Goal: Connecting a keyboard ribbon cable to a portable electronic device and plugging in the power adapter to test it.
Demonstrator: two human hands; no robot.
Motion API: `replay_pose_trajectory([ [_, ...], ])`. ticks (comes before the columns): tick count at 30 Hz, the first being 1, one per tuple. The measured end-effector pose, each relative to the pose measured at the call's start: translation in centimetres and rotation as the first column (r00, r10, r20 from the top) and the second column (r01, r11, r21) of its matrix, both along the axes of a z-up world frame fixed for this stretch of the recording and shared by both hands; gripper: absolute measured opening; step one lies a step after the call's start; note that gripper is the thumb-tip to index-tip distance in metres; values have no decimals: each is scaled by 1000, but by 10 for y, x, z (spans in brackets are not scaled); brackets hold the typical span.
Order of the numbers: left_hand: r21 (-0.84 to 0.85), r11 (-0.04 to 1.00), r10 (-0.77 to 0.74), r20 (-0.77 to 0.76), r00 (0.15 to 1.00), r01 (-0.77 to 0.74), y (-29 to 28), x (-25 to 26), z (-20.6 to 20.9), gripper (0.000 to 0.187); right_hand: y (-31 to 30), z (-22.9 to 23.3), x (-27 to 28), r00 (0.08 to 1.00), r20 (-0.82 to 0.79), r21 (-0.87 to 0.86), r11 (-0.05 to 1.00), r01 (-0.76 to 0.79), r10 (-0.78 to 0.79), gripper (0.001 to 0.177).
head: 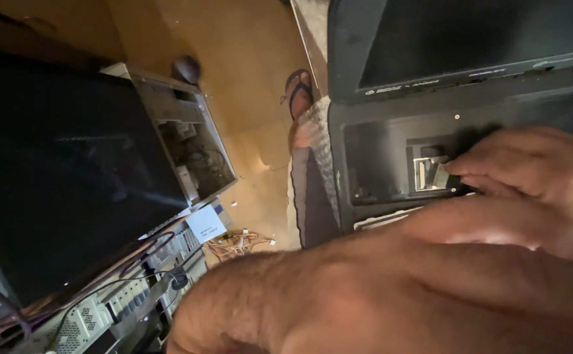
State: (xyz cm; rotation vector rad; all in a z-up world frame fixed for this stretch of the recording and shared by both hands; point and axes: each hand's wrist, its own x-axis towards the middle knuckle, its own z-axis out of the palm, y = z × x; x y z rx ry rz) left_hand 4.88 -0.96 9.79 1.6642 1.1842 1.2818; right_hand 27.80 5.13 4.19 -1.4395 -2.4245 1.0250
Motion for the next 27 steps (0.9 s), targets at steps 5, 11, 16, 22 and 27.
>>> replay_pose_trajectory([
  [5, 17, 994, -111, 8, 994, 110, -9, -16, 3, 32, -1, 4, 1, 997, 77, 102, 995, 13, -21, 39],
  [11, 43, 985, -168, -26, 986, 169, -11, 2, 2, 33, -1, -20, 11, 997, 67, 253, 967, -39, 23, 18],
  [16, 58, 972, -227, -23, 974, 228, -10, -18, 4, 34, 3, -6, 5, 990, 140, 151, 987, -48, 26, 22],
  [22, 81, 949, -303, -25, 953, 304, -1, -13, 0, 36, 3, 1, -4, 1000, -22, 71, 997, 6, -5, 19],
  [27, 101, 922, -372, -31, 928, 374, 7, -5, -2, 38, 2, -6, -2, 998, 42, 109, 993, -49, 45, 21],
])
